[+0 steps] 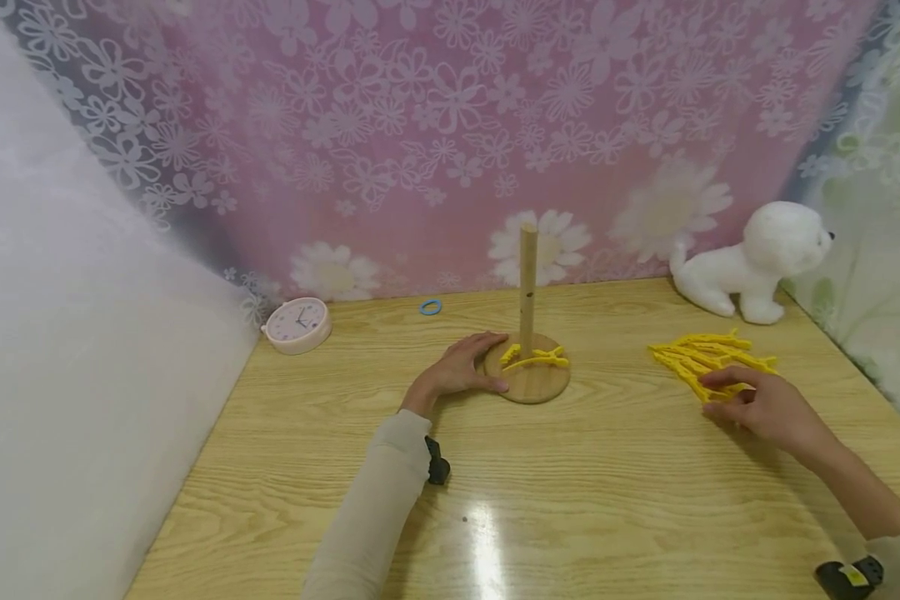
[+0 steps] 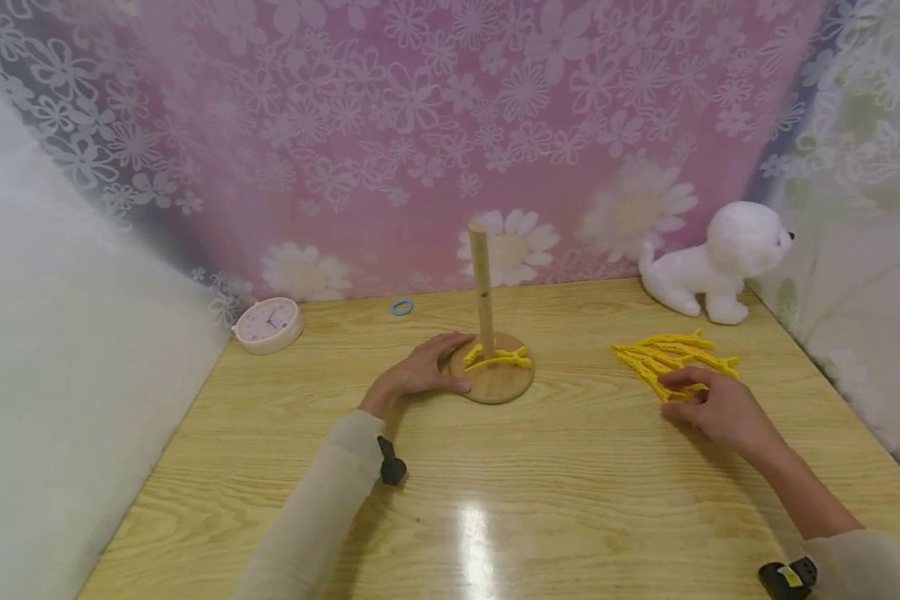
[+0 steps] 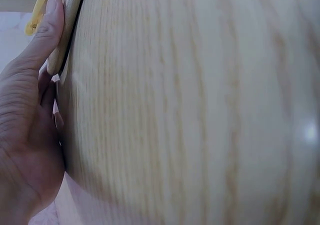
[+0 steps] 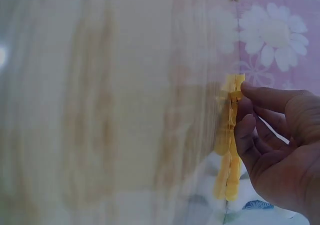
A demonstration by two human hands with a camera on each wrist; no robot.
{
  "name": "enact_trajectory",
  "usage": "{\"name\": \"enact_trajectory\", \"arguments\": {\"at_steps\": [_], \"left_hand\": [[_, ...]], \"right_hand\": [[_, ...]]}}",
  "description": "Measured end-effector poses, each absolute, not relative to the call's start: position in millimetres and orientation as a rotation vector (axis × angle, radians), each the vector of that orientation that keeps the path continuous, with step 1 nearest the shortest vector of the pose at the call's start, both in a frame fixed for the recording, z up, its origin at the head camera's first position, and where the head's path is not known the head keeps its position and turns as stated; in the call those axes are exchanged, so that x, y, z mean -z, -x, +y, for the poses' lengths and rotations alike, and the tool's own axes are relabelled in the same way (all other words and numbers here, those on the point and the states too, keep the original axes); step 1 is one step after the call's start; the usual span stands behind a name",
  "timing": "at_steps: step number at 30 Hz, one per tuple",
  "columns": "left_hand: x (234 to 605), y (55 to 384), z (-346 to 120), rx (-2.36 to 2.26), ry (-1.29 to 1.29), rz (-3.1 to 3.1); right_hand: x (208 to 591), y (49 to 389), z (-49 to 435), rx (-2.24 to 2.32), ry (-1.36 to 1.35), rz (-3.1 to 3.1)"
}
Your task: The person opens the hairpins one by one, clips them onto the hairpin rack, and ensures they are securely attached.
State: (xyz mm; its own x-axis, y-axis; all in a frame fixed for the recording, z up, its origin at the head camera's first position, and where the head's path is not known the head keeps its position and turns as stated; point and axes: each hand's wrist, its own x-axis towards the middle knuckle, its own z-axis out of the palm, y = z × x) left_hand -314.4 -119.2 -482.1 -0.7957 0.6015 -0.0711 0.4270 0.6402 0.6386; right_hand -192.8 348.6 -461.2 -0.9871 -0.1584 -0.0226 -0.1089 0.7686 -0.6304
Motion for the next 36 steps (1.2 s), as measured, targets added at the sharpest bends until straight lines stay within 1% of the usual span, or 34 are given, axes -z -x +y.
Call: {"name": "enact_trajectory", "arguments": {"at_steps": [10,15,18,26,36], "left_hand": [[483,315,-119,-0.970,-0.797,2.584],[483,315,-119,-0.977,-0.798,2.579],[483,315,-119,-0.976,-0.798,2.578],[485,317,-120,-0.931,-0.801,2.585],[488,318,-119,-0.891,-0.800,2.599]], "right_hand": [[462,197,338,1.061,0.369,2.950],[463,200,334,1.099,0.344,2.896],[465,202,335,1.039,0.342,2.928],[468,207,334,0.841,0.461,3.063],[465,206,323,0.931,0.388,3.097]]}}
